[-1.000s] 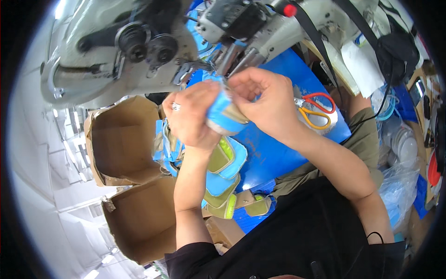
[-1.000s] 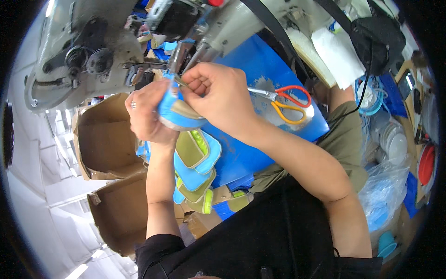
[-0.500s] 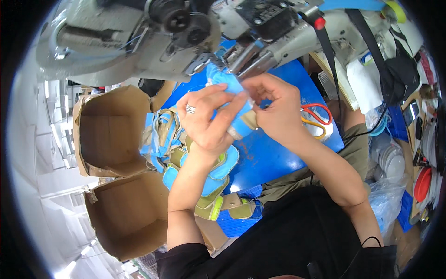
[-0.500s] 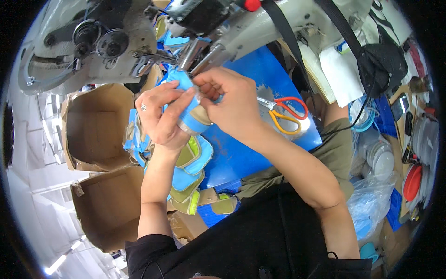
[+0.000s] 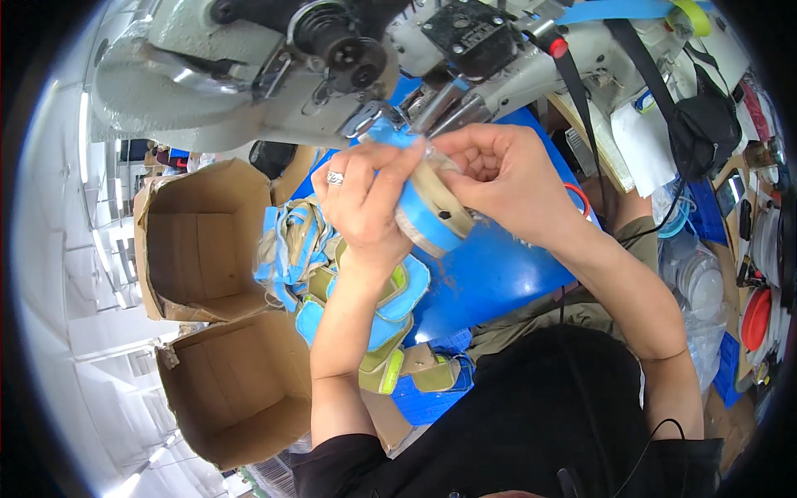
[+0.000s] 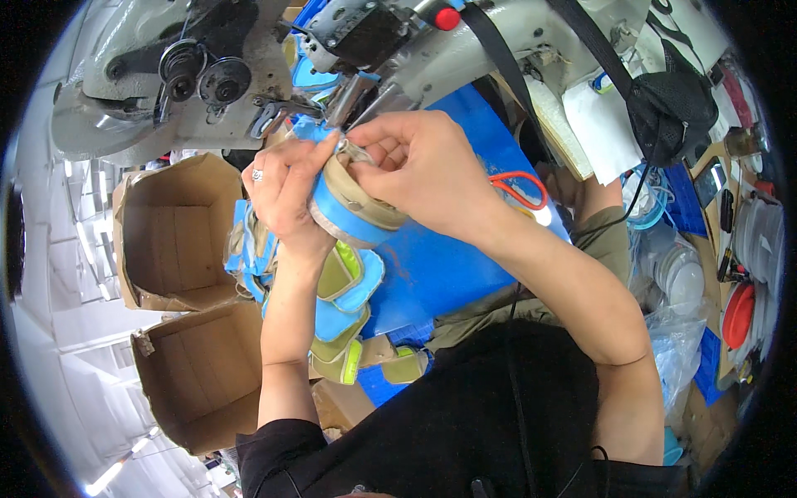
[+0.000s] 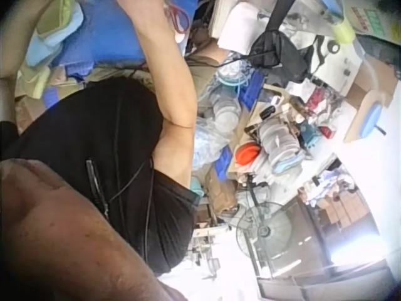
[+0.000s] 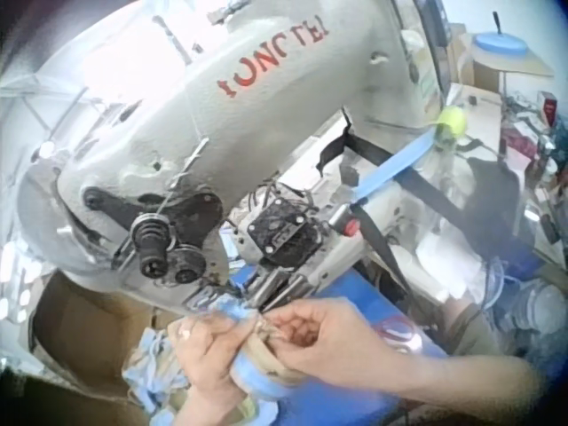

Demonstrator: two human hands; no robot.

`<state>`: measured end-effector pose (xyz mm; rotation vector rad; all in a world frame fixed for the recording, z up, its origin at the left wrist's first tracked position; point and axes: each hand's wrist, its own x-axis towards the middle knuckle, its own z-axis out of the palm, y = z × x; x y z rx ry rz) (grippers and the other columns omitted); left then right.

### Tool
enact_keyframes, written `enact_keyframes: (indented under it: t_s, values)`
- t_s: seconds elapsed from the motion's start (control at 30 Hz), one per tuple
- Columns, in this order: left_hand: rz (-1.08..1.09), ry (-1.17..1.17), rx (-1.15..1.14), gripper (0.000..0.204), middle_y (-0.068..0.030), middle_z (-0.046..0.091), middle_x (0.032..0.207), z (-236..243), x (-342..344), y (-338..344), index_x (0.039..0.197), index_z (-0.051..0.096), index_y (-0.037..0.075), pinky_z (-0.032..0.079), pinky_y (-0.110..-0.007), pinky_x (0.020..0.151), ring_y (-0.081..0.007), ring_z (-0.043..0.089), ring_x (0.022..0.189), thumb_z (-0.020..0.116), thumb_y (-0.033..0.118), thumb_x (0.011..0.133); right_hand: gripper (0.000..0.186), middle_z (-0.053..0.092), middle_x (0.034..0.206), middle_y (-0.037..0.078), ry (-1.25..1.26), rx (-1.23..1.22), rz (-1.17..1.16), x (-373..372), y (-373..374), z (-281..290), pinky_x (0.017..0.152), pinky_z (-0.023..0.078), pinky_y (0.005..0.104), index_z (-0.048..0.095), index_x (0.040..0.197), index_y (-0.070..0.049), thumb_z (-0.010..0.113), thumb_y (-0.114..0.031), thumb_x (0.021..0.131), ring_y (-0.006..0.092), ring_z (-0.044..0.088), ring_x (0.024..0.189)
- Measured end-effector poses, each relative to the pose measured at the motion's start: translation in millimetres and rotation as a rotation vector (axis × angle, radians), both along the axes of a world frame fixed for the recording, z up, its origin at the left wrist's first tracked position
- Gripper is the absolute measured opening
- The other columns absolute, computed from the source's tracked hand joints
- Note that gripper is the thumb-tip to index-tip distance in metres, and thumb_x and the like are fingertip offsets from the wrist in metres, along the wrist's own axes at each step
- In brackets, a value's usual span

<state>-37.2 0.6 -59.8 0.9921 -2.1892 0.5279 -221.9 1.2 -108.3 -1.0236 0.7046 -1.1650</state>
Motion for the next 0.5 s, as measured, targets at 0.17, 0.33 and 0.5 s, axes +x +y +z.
enact_keyframes:
  t_s: [0.17,0.33,0.5]
  values:
    - [0.019,0.190,0.235,0.028,-0.0091,0.071,0.090,3.9,-4.4,17.9,0.106,0.079,0.007,0.047,-0.033,0.081,-0.0234,0.066,0.086,0.080,0.009,0.078,0.033,0.069,0.079,0.003,0.004,-0.057,0.008,-2.7,8.6,-0.7,0.066,0.053,0.0252,0.073,0.111,0.004,0.079,-0.010,0.082,0.0080,0.063,0.071]
    - [-0.013,0.301,0.457,0.027,-0.0118,0.068,0.095,6.7,0.1,23.1,0.111,0.078,0.005,0.050,-0.033,0.079,-0.0240,0.064,0.088,0.074,0.009,0.085,0.035,0.069,0.082,0.003,-0.045,-0.058,-0.005,0.0,13.3,-4.5,0.070,0.054,0.0273,0.073,0.112,0.004,0.081,-0.013,0.082,0.0105,0.064,0.075]
    - [-0.046,0.388,0.572,0.026,-0.0098,0.069,0.096,10.4,-0.8,25.3,0.114,0.078,0.005,0.050,-0.032,0.079,-0.0212,0.063,0.090,0.071,0.010,0.089,0.036,0.070,0.086,0.004,-0.072,-0.037,-0.015,2.8,17.1,-7.9,0.073,0.054,0.0279,0.073,0.113,0.003,0.083,-0.014,0.082,0.0111,0.064,0.080]
